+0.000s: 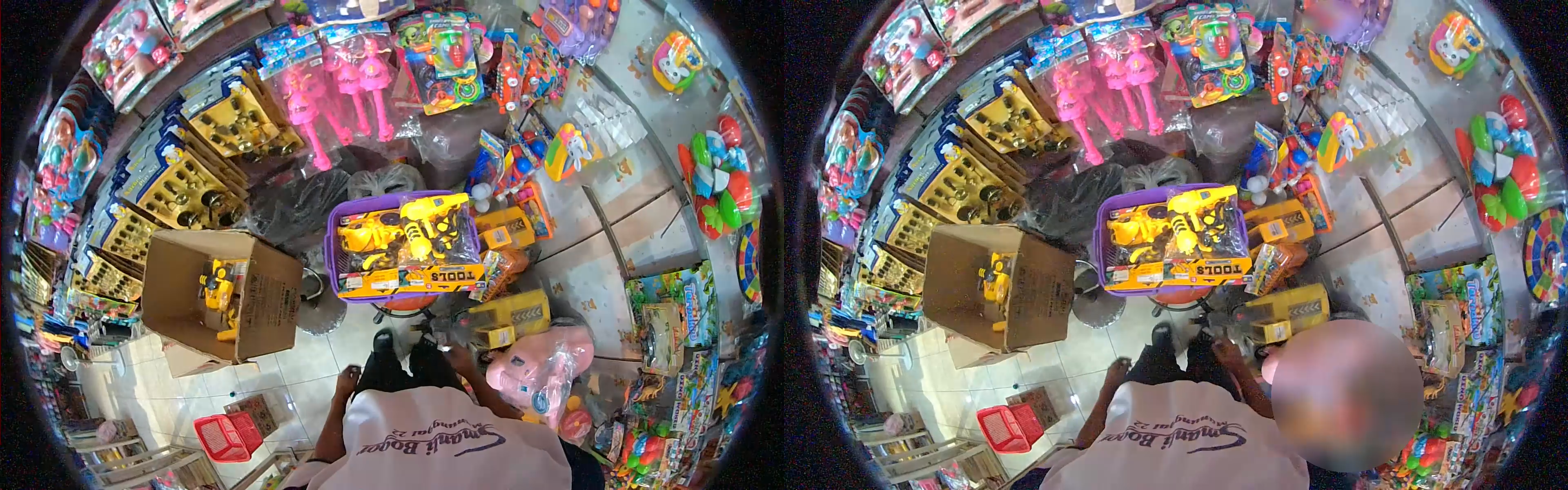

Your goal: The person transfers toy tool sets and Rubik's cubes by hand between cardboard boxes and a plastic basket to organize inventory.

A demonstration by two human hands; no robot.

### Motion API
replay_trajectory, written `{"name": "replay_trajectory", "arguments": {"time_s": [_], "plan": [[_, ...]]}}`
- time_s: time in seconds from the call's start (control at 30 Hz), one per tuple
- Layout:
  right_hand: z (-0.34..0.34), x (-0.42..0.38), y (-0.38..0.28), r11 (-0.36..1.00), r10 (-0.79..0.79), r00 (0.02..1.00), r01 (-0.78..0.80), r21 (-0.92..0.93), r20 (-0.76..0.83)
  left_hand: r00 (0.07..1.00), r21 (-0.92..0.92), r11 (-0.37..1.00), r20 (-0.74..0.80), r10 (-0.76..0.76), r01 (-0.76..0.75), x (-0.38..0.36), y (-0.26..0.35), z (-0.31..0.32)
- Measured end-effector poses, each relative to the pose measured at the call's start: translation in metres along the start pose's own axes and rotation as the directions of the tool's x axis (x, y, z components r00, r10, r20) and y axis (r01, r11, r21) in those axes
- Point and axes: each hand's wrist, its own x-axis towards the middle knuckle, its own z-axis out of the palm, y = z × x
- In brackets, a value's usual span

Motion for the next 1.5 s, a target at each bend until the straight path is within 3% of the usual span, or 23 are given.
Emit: {"name": "replay_trajectory", "arguments": {"time_s": [0.03, 0.07, 0.17, 0.27, 0.33, 0.4, 0.47, 0.5, 0.53, 0.57, 0.6, 0.67, 0.73, 0.8, 0.87, 0.9, 0.97, 1.03, 1.17, 1.23, 1.37, 1.4, 1.5], "plan": [[0.008, -0.008, 0.052, 0.987, -0.007, 0.994, 0.024, -0.158, 0.109, 0.972, 0.452, 0.870, 0.204, 0.116, -0.198, -0.008, -0.006, -0.010], [0.015, -0.015, 0.098, 0.949, -0.014, 0.976, 0.081, -0.304, 0.216, 0.970, 0.498, 0.854, 0.239, 0.031, -0.150, 0.018, -0.099, 0.022], [0.028, -0.022, 0.168, 0.930, 0.132, 0.925, 0.009, -0.368, 0.357, 0.945, 0.318, 0.945, 0.325, -0.032, -0.077, 0.023, -0.082, 0.003], [0.048, -0.001, 0.205, 0.940, 0.298, 0.903, -0.334, 0.070, 0.309, 0.938, 0.140, 0.986, 0.344, 0.037, -0.090, 0.031, -0.053, -0.010], [0.070, 0.029, 0.219, 0.928, 0.274, 0.902, -0.339, 0.154, 0.333, 0.927, 0.058, 0.991, 0.364, 0.094, -0.123, 0.028, -0.041, -0.028], [0.093, 0.064, 0.209, 0.927, 0.085, 0.895, 0.091, -0.364, 0.439, 0.905, 0.034, 0.983, 0.398, 0.150, -0.179, 0.023, -0.052, -0.051], [0.115, 0.092, 0.187, 0.558, -0.059, 0.742, 0.579, -0.594, 0.668, 0.867, 0.100, 0.943, 0.434, 0.247, -0.318, 0.018, -0.098, -0.082], [0.136, 0.090, 0.166, 0.882, -0.033, 0.848, 0.273, -0.383, 0.529, 0.842, 0.123, 0.915, 0.452, 0.294, -0.385, 0.015, -0.121, -0.092], [0.158, 0.088, 0.123, 0.982, 0.084, 0.893, 0.002, -0.190, 0.443, 0.908, 0.145, 0.964, 0.391, 0.152, -0.223, 0.013, -0.144, -0.104], [0.181, 0.081, 0.065, 0.933, 0.316, 0.874, -0.357, 0.048, 0.369, 0.945, 0.149, 0.987, 0.326, 0.001, -0.052, 0.009, -0.168, -0.118], [0.205, 0.072, 0.014, 0.839, 0.437, 0.823, -0.518, 0.166, 0.363, 0.951, 0.139, 0.982, 0.264, -0.161, 0.128, 0.002, -0.191, -0.131], [0.251, 0.058, -0.060, 0.814, 0.457, 0.765, -0.566, 0.133, 0.454, 0.981, 0.045, 0.989, 0.130, -0.143, 0.138, -0.022, -0.216, -0.169], [0.287, 0.050, -0.077, 0.926, 0.320, 0.722, -0.375, -0.042, 0.613, 0.980, -0.036, 0.979, 0.013, -0.201, 0.201, -0.054, -0.194, -0.211], [0.310, 0.052, -0.111, 0.954, 0.292, 0.655, -0.248, -0.167, 0.697, 0.987, -0.206, 0.977, -0.159, 0.013, -0.046, -0.069, -0.199, -0.242], [0.287, 0.038, -0.194, 0.917, 0.398, 0.598, -0.250, -0.310, 0.696, 0.945, -0.437, 0.881, -0.326, 0.036, -0.184, -0.095, -0.148, -0.280], [0.285, 0.046, -0.173, 0.969, 0.172, 0.662, 0.019, -0.246, 0.729, 0.934, -0.443, 0.880, -0.358, 0.004, -0.174, -0.109, -0.110, -0.304], [0.250, 0.042, -0.258, 0.932, 0.227, 0.736, 0.027, -0.362, 0.638, 0.940, -0.486, 0.851, -0.339, 0.026, -0.199, -0.125, -0.049, -0.349], [0.228, 0.043, -0.321, 0.991, 0.105, 0.819, -0.037, -0.132, 0.564, 0.906, -0.461, 0.821, -0.394, 0.152, -0.338, -0.132, 0.004, -0.390], [0.224, 0.058, -0.469, 0.978, -0.055, 0.794, 0.165, -0.128, 0.605, 0.805, -0.255, 0.821, -0.476, 0.354, -0.512, -0.121, 0.086, -0.466], [0.248, 0.073, -0.545, 0.932, -0.222, 0.669, 0.359, -0.047, 0.709, 0.764, 0.022, 0.850, -0.427, 0.483, -0.526, -0.094, 0.105, -0.503], [0.365, 0.150, -0.550, 0.667, -0.289, 0.386, 0.737, -0.105, 0.876, 0.828, 0.331, 0.802, -0.095, 0.552, -0.497, -0.013, 0.104, -0.553], [0.402, 0.171, -0.542, 0.587, -0.094, 0.353, 0.775, -0.234, 0.931, 0.826, 0.440, 0.741, 0.003, 0.563, -0.507, 0.015, 0.089, -0.562], [0.481, 0.199, -0.532, 0.383, 0.353, 0.239, 0.845, -0.373, 0.904, 0.907, 0.690, 0.635, 0.419, 0.039, -0.347, 0.081, 0.069, -0.588]]}}
